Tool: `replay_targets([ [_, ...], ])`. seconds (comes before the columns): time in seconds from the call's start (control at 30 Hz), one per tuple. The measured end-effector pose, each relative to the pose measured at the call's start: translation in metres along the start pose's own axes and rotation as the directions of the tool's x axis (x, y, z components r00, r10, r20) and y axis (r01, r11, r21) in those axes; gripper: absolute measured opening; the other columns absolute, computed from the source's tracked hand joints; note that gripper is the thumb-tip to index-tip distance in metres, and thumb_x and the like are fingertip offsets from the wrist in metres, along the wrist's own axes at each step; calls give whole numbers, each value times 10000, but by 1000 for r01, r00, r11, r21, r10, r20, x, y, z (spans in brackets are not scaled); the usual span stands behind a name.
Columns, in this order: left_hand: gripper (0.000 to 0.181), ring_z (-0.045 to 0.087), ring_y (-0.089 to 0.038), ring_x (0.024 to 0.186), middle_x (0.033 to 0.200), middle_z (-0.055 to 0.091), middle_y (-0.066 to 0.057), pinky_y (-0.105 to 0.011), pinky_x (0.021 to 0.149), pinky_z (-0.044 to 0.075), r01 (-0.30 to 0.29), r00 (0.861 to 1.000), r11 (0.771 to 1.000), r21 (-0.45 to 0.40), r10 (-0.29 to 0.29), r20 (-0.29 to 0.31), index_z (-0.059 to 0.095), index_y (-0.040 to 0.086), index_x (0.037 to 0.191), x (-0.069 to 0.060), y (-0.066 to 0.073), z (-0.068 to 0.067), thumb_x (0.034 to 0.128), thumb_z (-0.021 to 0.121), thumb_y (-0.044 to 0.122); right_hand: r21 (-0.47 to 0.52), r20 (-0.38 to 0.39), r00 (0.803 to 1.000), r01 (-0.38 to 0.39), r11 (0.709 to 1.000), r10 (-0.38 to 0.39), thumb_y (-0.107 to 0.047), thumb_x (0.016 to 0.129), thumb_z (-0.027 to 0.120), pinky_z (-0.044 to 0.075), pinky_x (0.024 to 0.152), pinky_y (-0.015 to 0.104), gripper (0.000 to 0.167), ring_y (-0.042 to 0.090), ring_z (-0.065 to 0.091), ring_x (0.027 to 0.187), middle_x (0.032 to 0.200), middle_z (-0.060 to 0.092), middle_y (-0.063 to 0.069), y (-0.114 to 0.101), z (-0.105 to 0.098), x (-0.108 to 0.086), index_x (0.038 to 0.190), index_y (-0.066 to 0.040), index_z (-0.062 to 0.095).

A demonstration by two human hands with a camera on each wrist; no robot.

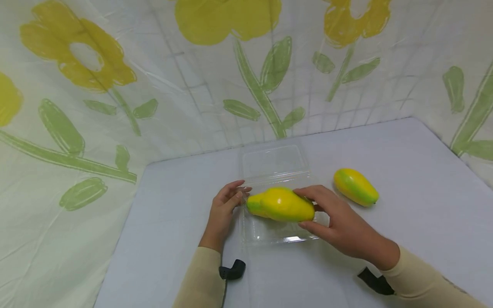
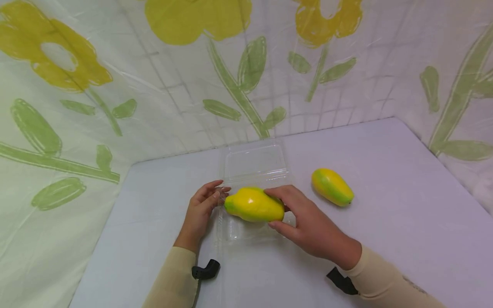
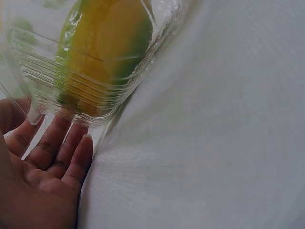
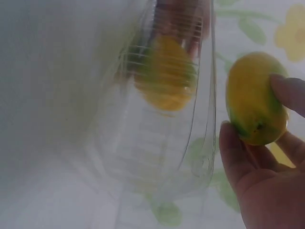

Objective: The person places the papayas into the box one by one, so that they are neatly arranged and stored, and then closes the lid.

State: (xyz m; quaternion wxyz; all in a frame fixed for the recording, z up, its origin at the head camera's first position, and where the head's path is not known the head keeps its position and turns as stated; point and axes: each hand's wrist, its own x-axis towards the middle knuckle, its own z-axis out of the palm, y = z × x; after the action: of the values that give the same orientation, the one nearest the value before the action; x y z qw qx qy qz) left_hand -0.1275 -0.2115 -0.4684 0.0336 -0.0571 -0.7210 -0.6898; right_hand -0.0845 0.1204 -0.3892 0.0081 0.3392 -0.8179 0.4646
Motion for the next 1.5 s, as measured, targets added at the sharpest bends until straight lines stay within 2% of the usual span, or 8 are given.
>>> replay_targets([
  [0.53,363,684,-318,1227,1318,742,-144,-341,993,548,-1,1000,1000,0,1,2,662,83,1460,-1,2,0,1112,624,180,27,72,997,-16,1000,14,-140,983,843,576,960,386,648,142,571,1271,1503,556,-60,-3,21,9,1552,-181,536],
  [0.8,370,682,-333,1217,1319,736,-164,-343,984,547,-4,1000,1000,-13,5,9,655,65,1464,-1,1,0,1114,627,180,47,109,993,-38,998,33,-107,974,845,574,979,390,648,157,570,1278,1503,555,-26,-3,30,11,1542,-142,535],
  [1.13,362,681,-311,1226,1320,743,-124,-344,984,542,1,1000,1000,18,-1,5,665,100,1460,-2,3,1,1117,620,204,48,134,991,-34,998,28,-130,988,836,575,984,388,620,184,597,1257,1488,571,19,1,38,13,1532,-120,539],
  [1.5,362,673,-318,1226,1314,742,-138,-332,974,545,-1,1000,1000,23,1,4,661,86,1462,-2,1,1,1119,621,193,28,140,990,-14,1000,10,-117,981,841,577,975,372,542,178,623,1205,1419,603,29,6,42,13,1455,-102,579],
])
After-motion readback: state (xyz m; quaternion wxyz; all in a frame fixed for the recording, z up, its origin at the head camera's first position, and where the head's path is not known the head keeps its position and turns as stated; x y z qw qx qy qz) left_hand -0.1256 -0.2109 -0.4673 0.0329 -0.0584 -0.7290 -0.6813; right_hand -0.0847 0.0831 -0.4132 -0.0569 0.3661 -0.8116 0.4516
